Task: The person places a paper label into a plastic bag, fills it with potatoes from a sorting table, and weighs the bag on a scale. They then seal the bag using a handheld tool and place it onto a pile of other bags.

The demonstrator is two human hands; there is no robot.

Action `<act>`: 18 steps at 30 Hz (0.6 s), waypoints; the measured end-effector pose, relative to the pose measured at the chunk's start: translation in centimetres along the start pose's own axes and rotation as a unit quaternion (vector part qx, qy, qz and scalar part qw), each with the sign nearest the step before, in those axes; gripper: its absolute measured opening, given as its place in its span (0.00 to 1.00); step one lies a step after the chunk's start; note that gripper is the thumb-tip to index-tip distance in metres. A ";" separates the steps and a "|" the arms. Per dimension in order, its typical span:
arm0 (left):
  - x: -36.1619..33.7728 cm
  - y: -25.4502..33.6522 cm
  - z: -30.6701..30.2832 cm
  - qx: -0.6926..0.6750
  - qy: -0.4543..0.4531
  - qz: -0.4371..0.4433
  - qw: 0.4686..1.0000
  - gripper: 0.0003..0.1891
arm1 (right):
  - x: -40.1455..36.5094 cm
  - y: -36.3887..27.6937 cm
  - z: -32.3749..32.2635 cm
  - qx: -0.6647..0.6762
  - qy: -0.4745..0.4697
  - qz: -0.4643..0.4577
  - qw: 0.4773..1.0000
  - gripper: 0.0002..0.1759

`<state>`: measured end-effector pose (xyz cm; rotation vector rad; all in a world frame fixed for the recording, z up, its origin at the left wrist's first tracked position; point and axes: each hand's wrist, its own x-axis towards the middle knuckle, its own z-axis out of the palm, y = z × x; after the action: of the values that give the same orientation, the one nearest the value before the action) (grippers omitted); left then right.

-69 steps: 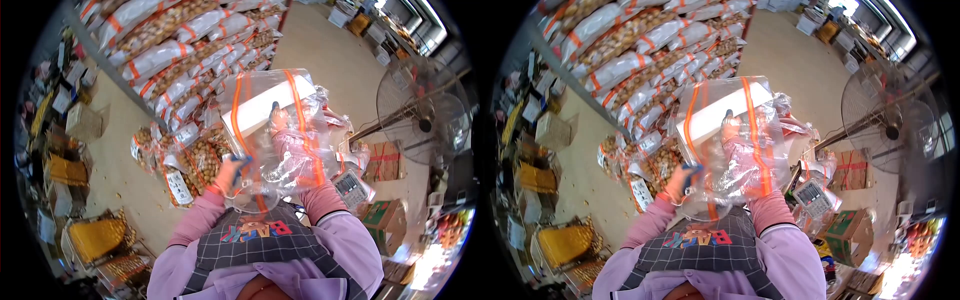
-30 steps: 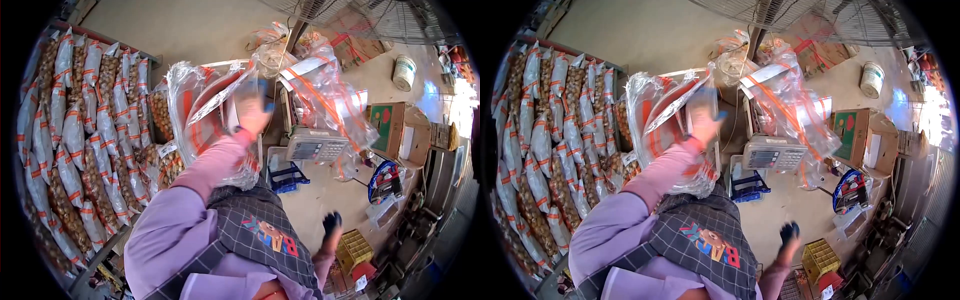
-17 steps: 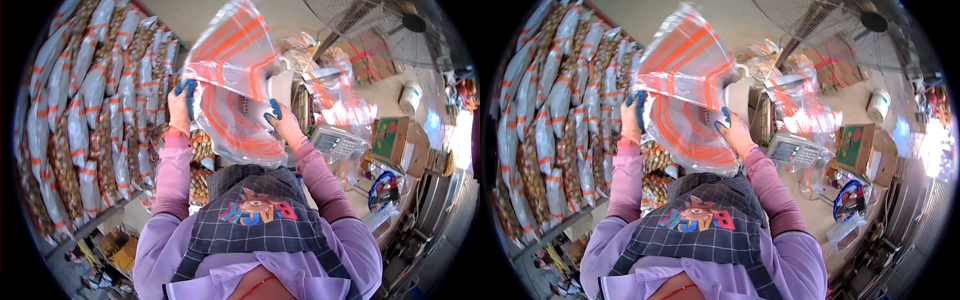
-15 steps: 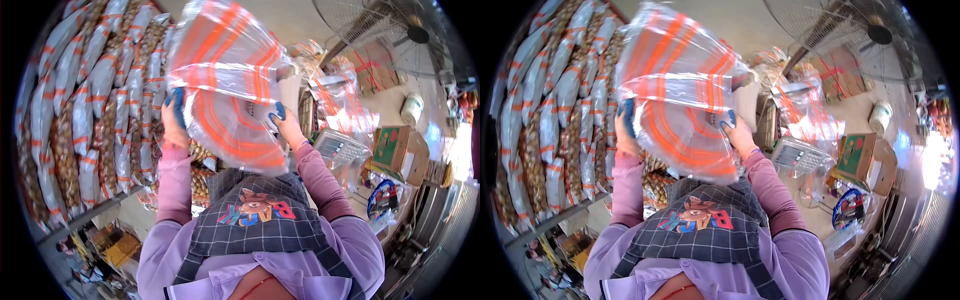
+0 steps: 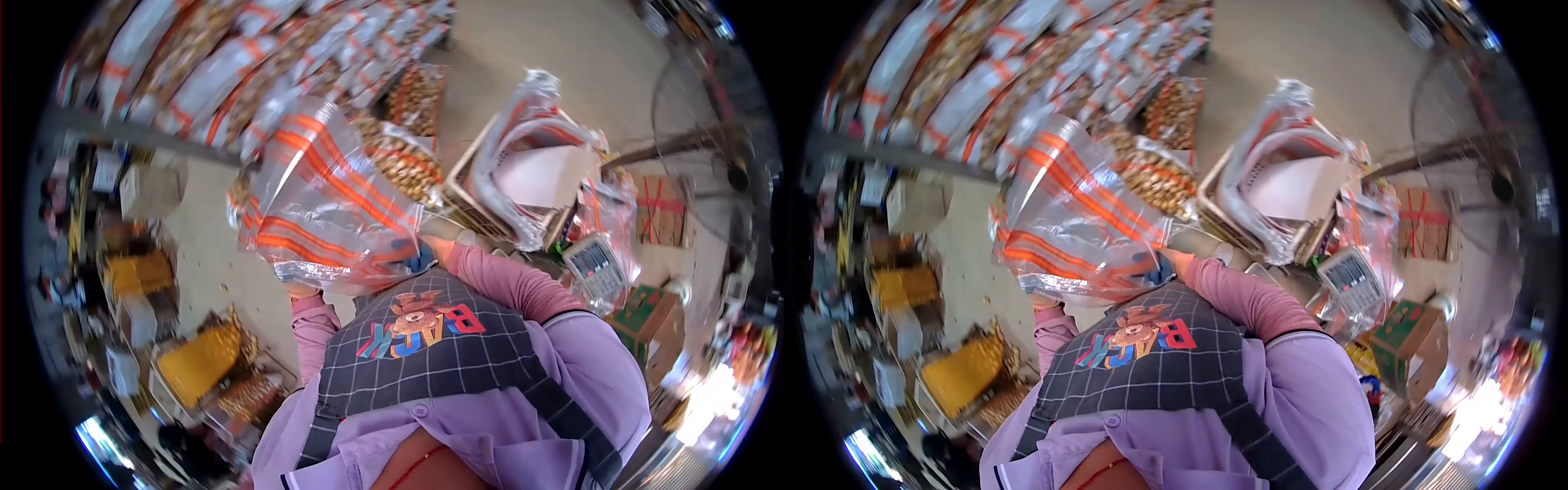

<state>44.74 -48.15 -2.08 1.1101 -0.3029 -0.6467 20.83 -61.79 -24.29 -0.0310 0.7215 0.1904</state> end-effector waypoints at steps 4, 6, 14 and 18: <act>-3.9 1.8 -11.1 -0.035 0.108 0.036 0.993 0.15 | 1.5 1.9 8.1 -0.046 -0.112 0.021 0.992 0.16; -5.4 2.3 -15.5 -0.051 0.150 0.067 0.985 0.15 | 2.8 2.3 10.9 -0.809 -0.025 -0.137 0.570 0.17; 0.2 10.4 -24.3 0.867 0.220 0.334 0.298 0.17 | 3.2 6.6 23.4 -0.828 0.014 -0.368 0.424 0.40; 3.2 21.3 -10.6 0.799 0.277 0.239 0.476 0.12 | 1.8 8.2 24.1 -0.894 -0.164 -0.236 0.342 0.44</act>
<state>59.89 -36.23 12.21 2.7803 -0.6342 0.9044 36.42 -51.18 -7.09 -2.3082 -0.3024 0.3302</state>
